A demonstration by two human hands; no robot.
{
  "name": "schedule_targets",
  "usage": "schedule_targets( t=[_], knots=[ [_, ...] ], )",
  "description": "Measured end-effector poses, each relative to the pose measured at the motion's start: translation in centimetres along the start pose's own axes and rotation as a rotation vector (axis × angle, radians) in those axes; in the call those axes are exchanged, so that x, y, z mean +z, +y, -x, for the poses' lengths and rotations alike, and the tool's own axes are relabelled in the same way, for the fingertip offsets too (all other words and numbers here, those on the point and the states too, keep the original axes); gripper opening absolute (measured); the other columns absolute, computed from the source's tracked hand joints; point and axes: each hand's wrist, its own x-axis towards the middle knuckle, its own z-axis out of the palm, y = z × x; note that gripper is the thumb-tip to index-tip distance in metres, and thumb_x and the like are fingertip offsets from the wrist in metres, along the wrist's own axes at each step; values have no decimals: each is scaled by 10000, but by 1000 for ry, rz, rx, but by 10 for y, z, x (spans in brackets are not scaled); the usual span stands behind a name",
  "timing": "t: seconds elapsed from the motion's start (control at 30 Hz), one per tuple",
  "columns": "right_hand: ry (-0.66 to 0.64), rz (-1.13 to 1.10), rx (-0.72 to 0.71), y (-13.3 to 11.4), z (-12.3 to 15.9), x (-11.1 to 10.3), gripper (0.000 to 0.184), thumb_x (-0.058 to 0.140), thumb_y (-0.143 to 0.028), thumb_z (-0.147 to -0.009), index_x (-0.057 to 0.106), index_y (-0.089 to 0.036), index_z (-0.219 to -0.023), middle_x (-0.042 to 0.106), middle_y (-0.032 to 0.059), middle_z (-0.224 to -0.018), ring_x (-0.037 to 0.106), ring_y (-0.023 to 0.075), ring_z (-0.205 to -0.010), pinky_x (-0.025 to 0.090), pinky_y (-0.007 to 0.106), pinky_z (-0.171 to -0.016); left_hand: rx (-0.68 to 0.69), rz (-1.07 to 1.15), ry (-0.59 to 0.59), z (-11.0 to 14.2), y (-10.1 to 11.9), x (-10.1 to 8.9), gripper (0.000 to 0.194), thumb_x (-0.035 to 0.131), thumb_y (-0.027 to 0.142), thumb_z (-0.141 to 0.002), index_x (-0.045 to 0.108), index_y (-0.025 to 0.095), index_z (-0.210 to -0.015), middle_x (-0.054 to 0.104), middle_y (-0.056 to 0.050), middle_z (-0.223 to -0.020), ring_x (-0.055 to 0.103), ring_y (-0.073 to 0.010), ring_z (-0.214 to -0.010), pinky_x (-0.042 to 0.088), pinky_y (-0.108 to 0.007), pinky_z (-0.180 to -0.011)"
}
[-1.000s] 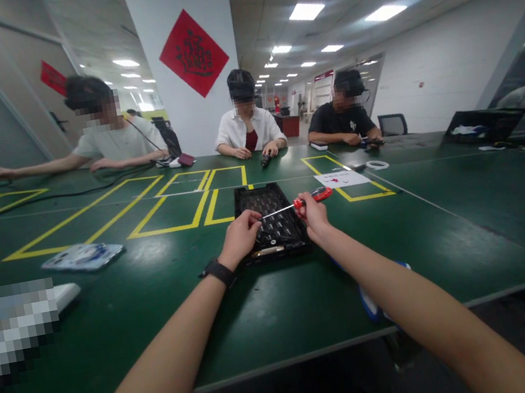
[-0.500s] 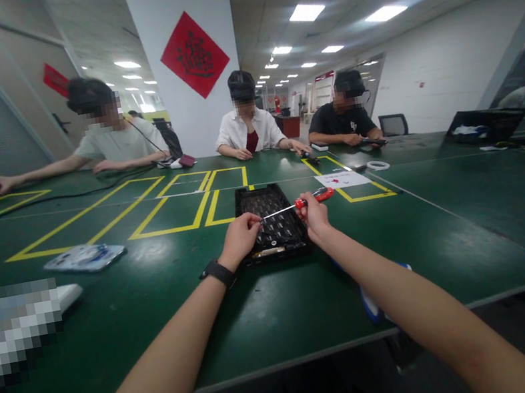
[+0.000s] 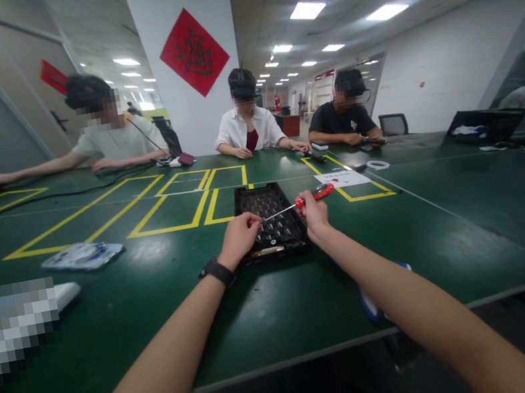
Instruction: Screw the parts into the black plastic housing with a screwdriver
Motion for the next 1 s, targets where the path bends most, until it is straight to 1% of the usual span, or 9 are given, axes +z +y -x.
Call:
schedule_targets(
  t=[0.13, 0.23, 0.37, 0.47, 0.63, 0.7, 0.83, 0.9, 1.0],
  knots=[
    [-5, 109, -161, -4, 6, 1, 178, 577, -275, -690, 541, -164, -556, 479, -49, -417, 414, 65, -381, 362, 185, -402, 2, -10, -10, -1, -1, 1, 170, 517, 222, -757, 669, 174, -815, 672, -36, -764, 592, -168, -711, 429, -264, -661],
    [-80, 233, -351, -12, 18, 2, 203, 571, -319, -712, 575, -157, -589, 553, -20, -504, 499, 91, -472, 398, 193, -481, 17, -20, -9, -1, -3, 1, 178, 510, 216, -762, 670, 173, -829, 671, -38, -766, 595, -170, -716, 430, -260, -653],
    [-255, 385, -595, -26, 41, 3, 164, 576, -311, -726, 623, -165, -668, 589, -8, -589, 540, 110, -564, 418, 211, -586, 47, -40, -2, -1, -4, 1, 183, 499, 202, -764, 667, 172, -829, 670, -36, -764, 595, -167, -713, 425, -257, -648],
    [-402, 461, -676, -32, 54, 3, 98, 605, -280, -701, 628, -187, -721, 591, -5, -628, 526, 119, -582, 418, 233, -622, 72, -61, 4, 0, -3, 1, 188, 487, 197, -766, 666, 175, -818, 672, -37, -776, 595, -169, -722, 424, -257, -657],
    [-691, 667, -849, -37, 60, 1, 90, 643, -251, -642, 618, -213, -719, 621, 16, -754, 534, 164, -746, 388, 299, -822, 64, -101, 1, 2, -1, 0, 197, 473, 193, -763, 664, 171, -805, 675, -42, -769, 590, -172, -721, 423, -252, -651],
    [-735, 736, -864, -37, 58, 2, 87, 628, -264, -661, 615, -212, -730, 615, 12, -745, 524, 159, -733, 370, 305, -837, 64, -101, 2, 2, 1, 0, 201, 467, 192, -762, 661, 167, -806, 677, -45, -785, 589, -173, -728, 423, -250, -653],
    [-757, 755, -797, -34, 55, 3, 89, 592, -287, -716, 599, -212, -668, 597, -4, -720, 517, 129, -692, 383, 251, -742, 71, -80, 20, 2, 2, -1, 204, 457, 216, -777, 654, 165, -800, 674, -48, -798, 587, -175, -742, 420, -250, -651],
    [-762, 717, -722, -31, 54, 3, 131, 595, -298, -721, 596, -209, -625, 589, -15, -688, 512, 114, -662, 385, 222, -681, 54, -70, 32, 2, 3, -2, 209, 455, 246, -790, 648, 165, -796, 670, -48, -792, 583, -174, -741, 414, -250, -647],
    [-740, 623, -533, -28, 54, 3, 166, 599, -316, -725, 608, -203, -604, 573, -35, -609, 495, 96, -594, 383, 199, -623, 17, -42, 33, 2, 5, -4, 259, 423, 304, -825, 636, 166, -776, 662, -44, -777, 574, -168, -723, 396, -248, -627]
  ],
)
